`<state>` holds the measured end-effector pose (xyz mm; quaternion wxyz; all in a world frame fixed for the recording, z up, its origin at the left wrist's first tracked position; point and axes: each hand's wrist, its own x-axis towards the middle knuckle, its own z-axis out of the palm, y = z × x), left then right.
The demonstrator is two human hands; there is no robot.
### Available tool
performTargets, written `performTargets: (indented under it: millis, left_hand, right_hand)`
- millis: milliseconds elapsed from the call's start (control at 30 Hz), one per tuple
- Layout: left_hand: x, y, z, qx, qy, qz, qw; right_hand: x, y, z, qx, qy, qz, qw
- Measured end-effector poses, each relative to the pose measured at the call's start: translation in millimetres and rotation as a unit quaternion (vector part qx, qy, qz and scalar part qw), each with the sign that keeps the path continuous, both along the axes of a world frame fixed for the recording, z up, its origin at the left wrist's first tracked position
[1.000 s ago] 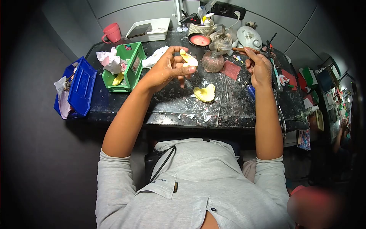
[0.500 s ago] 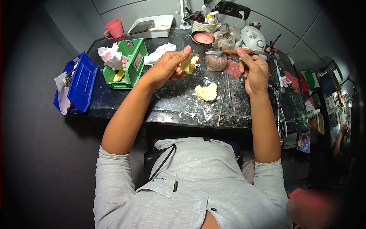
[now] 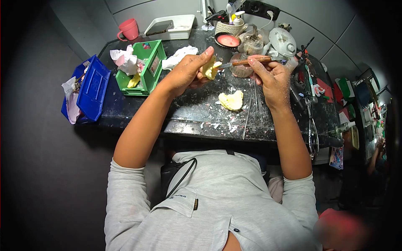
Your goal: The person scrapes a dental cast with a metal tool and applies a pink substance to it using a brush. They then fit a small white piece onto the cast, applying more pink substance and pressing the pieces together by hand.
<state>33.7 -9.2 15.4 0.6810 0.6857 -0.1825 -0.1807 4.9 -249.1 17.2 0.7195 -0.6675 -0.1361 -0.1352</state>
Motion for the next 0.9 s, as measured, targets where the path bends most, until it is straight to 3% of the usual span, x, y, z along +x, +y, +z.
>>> performTargets:
  millis: [433, 500, 633, 900]
  left_hand:
    - [2, 1, -1, 0.004, 0.015, 0.0, 1.0]
    - [0, 0, 1, -0.016, 0.023, 0.003, 1.0]
    - [-2, -1, 2, -0.024, 0.019, 0.012, 0.999]
    - [-1, 0, 0, -0.062, -0.021, -0.019, 0.998]
  right_hand:
    - [2, -6, 4, 0.004, -0.017, 0.014, 1.0]
    - [9, -13, 7, 0.068, -0.032, -0.023, 0.997]
    - [30, -35, 17, 0.073, -0.022, -0.109, 0.991]
    - [51, -29, 16, -0.036, -0.027, -0.101, 0.994]
